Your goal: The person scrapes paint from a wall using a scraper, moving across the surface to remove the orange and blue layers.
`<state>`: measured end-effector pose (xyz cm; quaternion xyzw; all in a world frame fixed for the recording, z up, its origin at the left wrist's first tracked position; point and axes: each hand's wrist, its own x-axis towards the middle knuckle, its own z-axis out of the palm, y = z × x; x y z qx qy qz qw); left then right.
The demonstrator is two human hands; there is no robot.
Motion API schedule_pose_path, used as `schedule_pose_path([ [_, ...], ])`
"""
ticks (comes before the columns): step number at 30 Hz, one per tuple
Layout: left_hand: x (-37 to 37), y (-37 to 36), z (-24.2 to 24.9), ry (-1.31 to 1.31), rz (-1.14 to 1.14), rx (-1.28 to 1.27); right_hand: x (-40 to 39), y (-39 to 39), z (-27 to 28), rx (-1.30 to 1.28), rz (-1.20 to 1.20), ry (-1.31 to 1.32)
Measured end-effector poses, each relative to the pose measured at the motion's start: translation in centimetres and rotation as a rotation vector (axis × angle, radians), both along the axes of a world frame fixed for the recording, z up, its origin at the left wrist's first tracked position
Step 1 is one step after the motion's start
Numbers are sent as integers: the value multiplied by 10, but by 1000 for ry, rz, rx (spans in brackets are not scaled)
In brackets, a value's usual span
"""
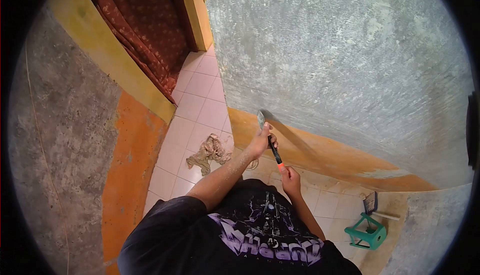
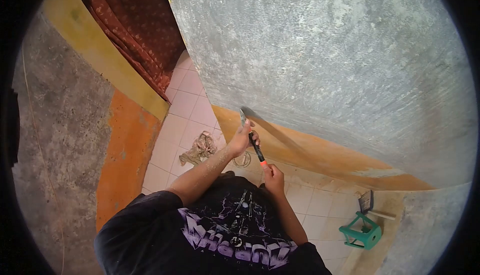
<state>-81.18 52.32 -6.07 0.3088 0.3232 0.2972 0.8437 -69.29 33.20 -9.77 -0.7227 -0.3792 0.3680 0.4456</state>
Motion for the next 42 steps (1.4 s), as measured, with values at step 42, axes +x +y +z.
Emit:
schedule_pose_path([
  [42, -71, -57, -9, 18, 16, -100, -58, -51, -13, -147, 131, 154],
])
